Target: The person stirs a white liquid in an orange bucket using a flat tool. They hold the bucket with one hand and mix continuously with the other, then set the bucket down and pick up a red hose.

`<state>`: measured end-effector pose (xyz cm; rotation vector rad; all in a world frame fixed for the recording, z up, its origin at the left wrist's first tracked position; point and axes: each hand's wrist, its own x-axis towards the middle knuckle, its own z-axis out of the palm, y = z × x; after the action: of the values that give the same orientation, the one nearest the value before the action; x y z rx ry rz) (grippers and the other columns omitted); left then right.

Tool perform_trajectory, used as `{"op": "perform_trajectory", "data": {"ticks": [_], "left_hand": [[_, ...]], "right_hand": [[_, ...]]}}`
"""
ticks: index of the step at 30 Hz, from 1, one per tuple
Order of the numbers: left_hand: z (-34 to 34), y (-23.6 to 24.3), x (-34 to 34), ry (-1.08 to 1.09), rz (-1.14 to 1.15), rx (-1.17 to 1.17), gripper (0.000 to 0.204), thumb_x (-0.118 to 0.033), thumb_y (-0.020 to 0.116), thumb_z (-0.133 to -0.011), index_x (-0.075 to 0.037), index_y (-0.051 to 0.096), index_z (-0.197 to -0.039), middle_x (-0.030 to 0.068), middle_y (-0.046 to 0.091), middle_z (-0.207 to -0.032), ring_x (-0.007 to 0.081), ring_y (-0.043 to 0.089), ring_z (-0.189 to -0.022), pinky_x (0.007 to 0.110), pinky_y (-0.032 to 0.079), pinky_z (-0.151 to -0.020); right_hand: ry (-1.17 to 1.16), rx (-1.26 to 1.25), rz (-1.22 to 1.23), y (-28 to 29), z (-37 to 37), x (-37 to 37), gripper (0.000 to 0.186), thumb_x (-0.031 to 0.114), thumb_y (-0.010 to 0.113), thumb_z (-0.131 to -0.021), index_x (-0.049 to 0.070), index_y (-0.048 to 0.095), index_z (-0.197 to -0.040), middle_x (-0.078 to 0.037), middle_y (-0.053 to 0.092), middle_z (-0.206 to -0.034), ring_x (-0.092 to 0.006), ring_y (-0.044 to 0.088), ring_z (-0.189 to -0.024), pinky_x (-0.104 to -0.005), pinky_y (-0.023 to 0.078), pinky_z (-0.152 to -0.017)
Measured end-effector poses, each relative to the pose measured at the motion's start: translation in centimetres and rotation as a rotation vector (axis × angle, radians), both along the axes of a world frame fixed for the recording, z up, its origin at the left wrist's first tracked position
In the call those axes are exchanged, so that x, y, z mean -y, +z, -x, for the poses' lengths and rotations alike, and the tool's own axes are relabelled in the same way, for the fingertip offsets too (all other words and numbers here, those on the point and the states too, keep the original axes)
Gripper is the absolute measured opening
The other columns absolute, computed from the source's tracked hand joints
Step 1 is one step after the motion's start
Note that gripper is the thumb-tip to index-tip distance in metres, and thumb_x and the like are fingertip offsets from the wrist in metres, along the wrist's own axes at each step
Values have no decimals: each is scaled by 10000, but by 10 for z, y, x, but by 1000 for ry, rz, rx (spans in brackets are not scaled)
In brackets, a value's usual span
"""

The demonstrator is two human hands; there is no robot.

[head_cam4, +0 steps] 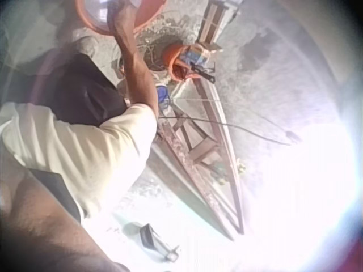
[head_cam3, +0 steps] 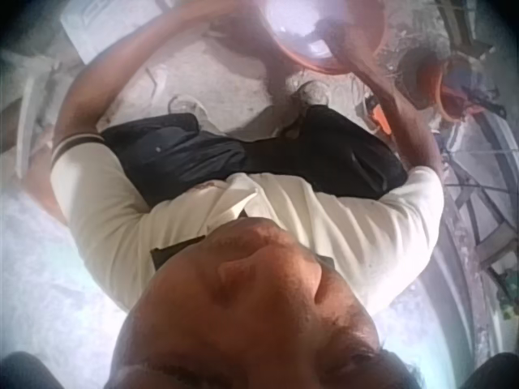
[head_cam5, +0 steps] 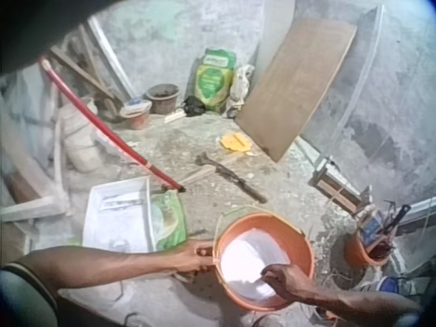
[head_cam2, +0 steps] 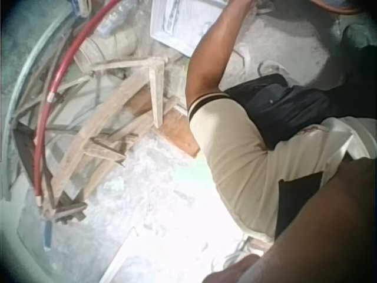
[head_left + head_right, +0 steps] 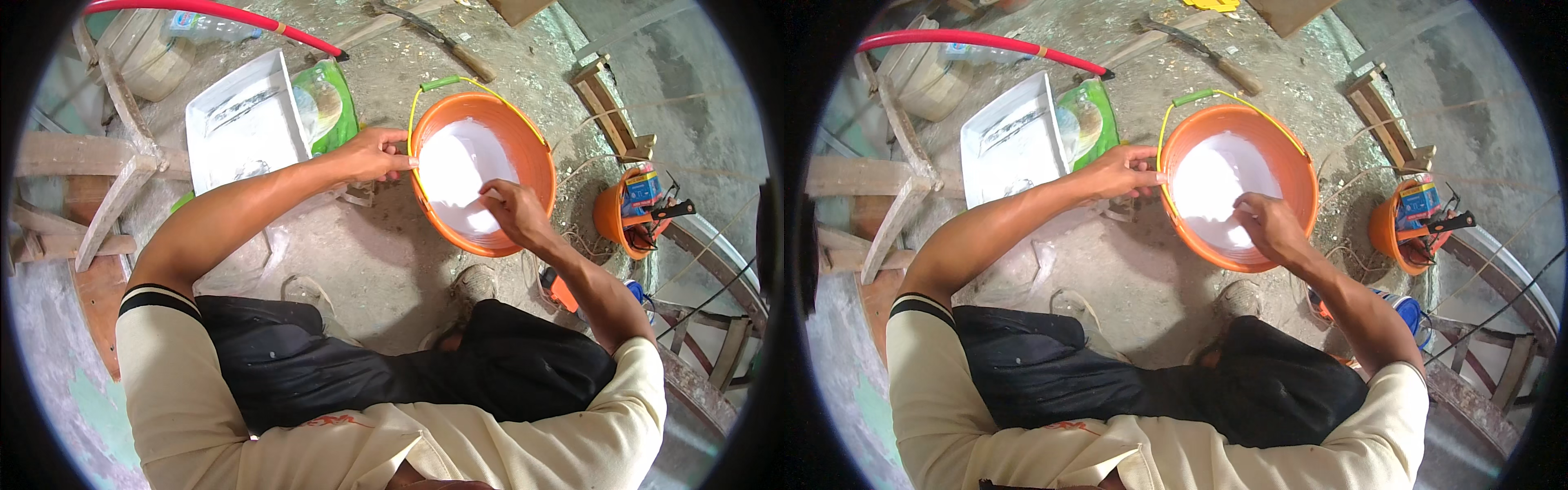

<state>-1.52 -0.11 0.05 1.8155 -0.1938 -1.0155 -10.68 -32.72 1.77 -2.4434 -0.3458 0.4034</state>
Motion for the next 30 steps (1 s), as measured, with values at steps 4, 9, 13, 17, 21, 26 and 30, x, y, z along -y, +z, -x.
{"op": "perform_trajectory", "data": {"ticks": [4, 9, 13, 17, 21, 26, 30], "left_hand": [[-1, -1, 2, -8, 13, -3, 653, -401, 767, -996, -163, 555, -1566, -28, 607, -973, 117, 683, -923, 294, 566, -817], [2, 1, -1, 10, 1, -1, 648, -398, 767, -998, -168, 554, -1567, -24, 627, -982, 120, 681, -927, 304, 565, -823], [0, -4, 0, 0, 0, 2, 642, -399, 765, -1000, -184, 557, -1567, -29, 602, -955, 119, 675, -924, 308, 565, -820], [0, -4, 0, -11, -5, 9, 639, -399, 764, -1001, -192, 556, -1570, -35, 578, -940, 118, 672, -918, 309, 565, -820], [2, -3, 2, 46, 26, 39, 566, -328, 782, -998, -125, 618, -1501, -39, 554, -837, 93, 677, -797, 282, 552, -676], [6, 4, 3, 82, -5, 28, 576, -313, 778, -999, -139, 607, -1520, -30, 587, -862, 97, 679, -806, 281, 550, -675], [3, 9, 2, -6, -11, -6, 641, -391, 757, -1004, -197, 549, -1578, -33, 565, -978, 108, 668, -912, 292, 560, -813]], "right_hand": [[-85, -50, -96, -9, -31, -25, 220, 198, 717, -1028, 45, 738, -1184, -149, 792, -977, -228, 751, -847, -397, 576, -754], [24, 289, -22, -19, -76, 13, 182, 81, 716, -981, 25, 726, -1154, -184, 776, -1059, -332, 764, -942, -425, 590, -814], [15, 255, 148, -9, -44, 36, 190, 88, 703, -958, 13, 705, -1133, -215, 762, -1037, -386, 753, -937, -476, 578, -841], [24, 38, 50, -5, -7, 7, 193, 120, 704, -976, 19, 705, -1140, -210, 769, -1003, -373, 756, -912, -457, 570, -801], [-52, -4, -111, -12, -31, -17, 214, 197, 728, -1019, 46, 729, -1169, -147, 795, -1004, -245, 755, -868, -405, 568, -741], [46, 294, -42, -27, -78, 16, 203, 119, 721, -993, 40, 725, -1180, -159, 779, -1072, -305, 764, -941, -413, 585, -790], [71, 205, 205, 0, -46, 36, 165, 100, 659, -984, 17, 721, -1113, -189, 760, -1137, -395, 744, -1015, -472, 590, -879]]}}
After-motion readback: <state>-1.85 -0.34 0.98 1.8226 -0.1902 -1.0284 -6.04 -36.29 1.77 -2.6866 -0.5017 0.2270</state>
